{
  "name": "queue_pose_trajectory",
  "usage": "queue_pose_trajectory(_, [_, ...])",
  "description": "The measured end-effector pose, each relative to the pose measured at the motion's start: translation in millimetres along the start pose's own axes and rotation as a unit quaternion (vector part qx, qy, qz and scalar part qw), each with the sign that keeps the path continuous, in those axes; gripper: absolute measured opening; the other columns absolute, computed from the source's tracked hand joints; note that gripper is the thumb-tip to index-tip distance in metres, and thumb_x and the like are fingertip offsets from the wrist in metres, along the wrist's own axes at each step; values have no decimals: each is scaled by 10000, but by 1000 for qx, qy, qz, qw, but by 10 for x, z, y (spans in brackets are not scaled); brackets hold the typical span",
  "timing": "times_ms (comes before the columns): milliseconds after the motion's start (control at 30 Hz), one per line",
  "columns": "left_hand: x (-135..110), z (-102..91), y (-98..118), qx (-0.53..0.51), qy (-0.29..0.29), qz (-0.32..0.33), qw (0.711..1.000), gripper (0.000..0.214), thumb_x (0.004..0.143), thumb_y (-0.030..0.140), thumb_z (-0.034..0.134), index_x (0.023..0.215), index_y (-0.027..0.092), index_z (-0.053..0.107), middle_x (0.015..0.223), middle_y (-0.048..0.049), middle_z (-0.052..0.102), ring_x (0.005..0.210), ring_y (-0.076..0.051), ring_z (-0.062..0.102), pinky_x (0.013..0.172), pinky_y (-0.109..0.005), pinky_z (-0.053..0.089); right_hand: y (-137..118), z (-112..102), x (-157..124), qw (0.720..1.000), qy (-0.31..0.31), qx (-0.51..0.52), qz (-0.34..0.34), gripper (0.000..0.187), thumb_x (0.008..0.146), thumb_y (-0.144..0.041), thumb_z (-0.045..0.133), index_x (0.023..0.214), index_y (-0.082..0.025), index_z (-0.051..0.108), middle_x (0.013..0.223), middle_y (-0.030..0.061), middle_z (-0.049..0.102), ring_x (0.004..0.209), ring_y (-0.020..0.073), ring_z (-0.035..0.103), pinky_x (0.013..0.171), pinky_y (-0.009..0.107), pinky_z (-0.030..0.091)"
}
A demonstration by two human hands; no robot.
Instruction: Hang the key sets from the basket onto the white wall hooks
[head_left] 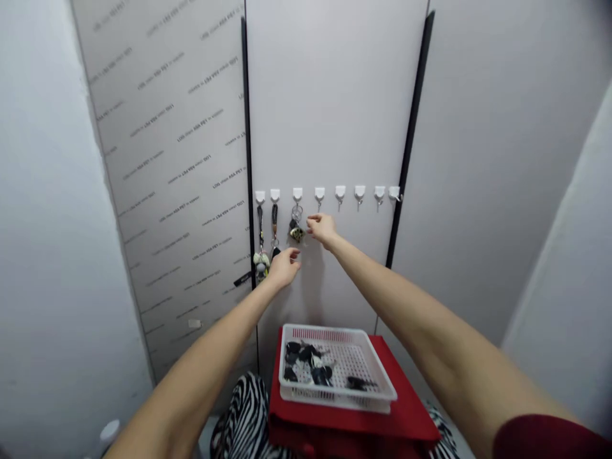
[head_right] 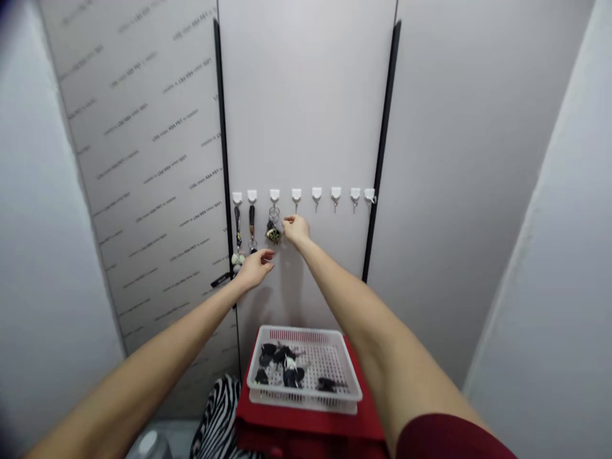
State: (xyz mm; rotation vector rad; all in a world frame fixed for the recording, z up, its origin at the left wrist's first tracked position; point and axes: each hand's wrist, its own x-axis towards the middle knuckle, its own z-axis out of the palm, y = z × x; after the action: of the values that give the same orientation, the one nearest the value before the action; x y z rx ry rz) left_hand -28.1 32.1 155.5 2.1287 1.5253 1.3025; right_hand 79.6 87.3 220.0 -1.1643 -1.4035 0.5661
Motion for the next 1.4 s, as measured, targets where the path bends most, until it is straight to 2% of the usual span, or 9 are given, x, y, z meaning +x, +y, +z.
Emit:
queue_pose_trajectory(67, [-239,221,-113,-11,-56,-2,998,318,602,130,448,916,116,491,847,-58,553,684,-102,495,653,-212,382,326,-119,-272,996,-51,-58,-46,184,627,-175,457,798,-154,521,596,-7,527,475,55,471,447,161,351])
queue_pose_trajectory(133, [-527,472,-254,-4,-123,-6,992,305,596,131,450,896,112,504,832,-60,559,694,-109,493,659,-217,378,717,-251,-641,977,-163,-130,-54,198,622,-171,450,792,-137,544,575,0,538,472,65,467,452,167,345])
queue_pose_trajectory(200, [-810,711,-404,20,-191,-13,981,297,581,128,459,872,124,517,816,-52,563,707,-119,492,668,-228,374,1106,-371,-1041,937,-288,-199,-9,188,596,-162,469,746,-119,575,550,11,550,472,81,469,466,182,348])
queue_pose_trajectory(300, [-1106,971,-591,77,-251,0,965,288,559,142,485,842,155,531,822,-41,552,768,-145,477,699,-253,358,1565,-473,-1513,888,-356,-292,21,273,533,-191,532,794,-131,586,625,30,581,545,118,494,507,202,353])
queue_pose_trajectory(467, [-1214,1072,-707,149,-252,32,956,277,580,145,465,845,190,534,840,-45,519,817,-159,448,726,-254,336,1867,-435,-1772,878,-329,-345,-31,229,550,-188,489,751,-170,599,662,33,589,588,129,502,549,210,346])
queue_pose_trajectory(700, [-1227,1058,-715,153,-235,22,960,192,616,161,437,772,197,542,781,-22,503,753,-136,451,685,-230,340,1896,-392,-1824,916,-309,-253,-46,214,574,-151,404,680,-147,590,653,27,577,574,101,489,544,182,347])
queue_pose_trajectory(900, [-1233,1076,-733,128,-212,27,969,202,601,138,438,774,188,530,791,-19,497,734,-123,448,667,-215,341,1881,-371,-1851,912,-336,-231,-47,148,551,-147,414,524,-130,558,523,7,524,495,83,440,487,170,318])
queue_pose_trajectory(1167, [-1233,1033,-694,64,-232,75,968,234,610,149,406,793,185,547,769,-6,516,724,-109,452,693,-211,343,1877,-421,-1803,974,-195,-105,55,163,612,-228,378,502,-131,449,464,-26,430,464,71,394,467,177,308])
queue_pose_trajectory(1400, [-1234,1029,-670,60,-267,52,960,257,607,203,428,830,177,553,752,-12,539,662,-109,463,635,-214,359,1787,-449,-1785,982,-133,58,119,204,598,-337,411,549,-141,434,437,-43,415,408,62,376,416,183,300])
